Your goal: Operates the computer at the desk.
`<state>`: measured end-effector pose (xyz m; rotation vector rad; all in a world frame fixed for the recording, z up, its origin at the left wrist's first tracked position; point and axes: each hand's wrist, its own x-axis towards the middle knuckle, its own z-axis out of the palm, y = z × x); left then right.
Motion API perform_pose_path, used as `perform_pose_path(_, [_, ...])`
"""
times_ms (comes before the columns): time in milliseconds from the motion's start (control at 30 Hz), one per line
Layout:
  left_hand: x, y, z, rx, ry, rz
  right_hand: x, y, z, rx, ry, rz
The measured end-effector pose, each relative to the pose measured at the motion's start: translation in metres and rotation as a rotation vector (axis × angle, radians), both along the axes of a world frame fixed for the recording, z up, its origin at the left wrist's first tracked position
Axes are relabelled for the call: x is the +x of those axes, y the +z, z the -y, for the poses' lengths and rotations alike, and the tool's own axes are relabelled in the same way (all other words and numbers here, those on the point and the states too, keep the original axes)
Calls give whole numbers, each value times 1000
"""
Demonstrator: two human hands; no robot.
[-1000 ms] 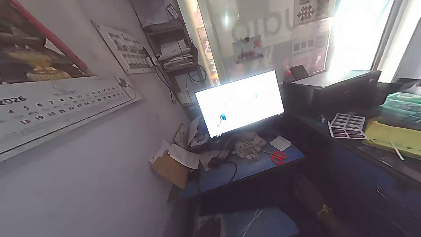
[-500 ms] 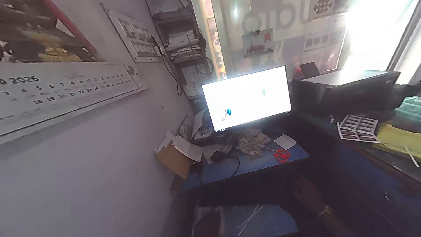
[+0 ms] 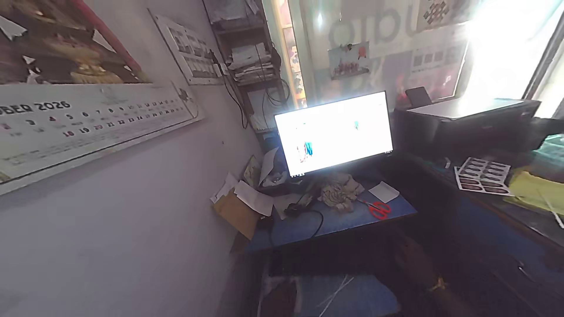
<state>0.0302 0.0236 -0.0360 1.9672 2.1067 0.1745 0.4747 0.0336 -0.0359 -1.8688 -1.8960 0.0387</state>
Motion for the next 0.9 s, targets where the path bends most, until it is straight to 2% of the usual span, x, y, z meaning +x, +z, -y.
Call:
perform_pose_path(333, [1,0,0,-1,9,18,-2,6,1,-162,-42,-37])
perform_pose_path(667, [1,-7,-1,10,10,-12,-1,0,1,-163,-58,-53])
perform_pose_path(733, [5,-3,-2,6,18,-34,-8,22,8,-238,-77,-89])
perform_pose_path(800, [9,2,-2,-11,30,-23,-25,69,20,-374,-85,-164])
perform_pose_path(833, [11,6,-2,-39,32,-26,-30,81,22,-396,-83,-195])
perform_pose_path(900, [16,16,1,-60,43,-27,-21,61,17,-330,-45,-163])
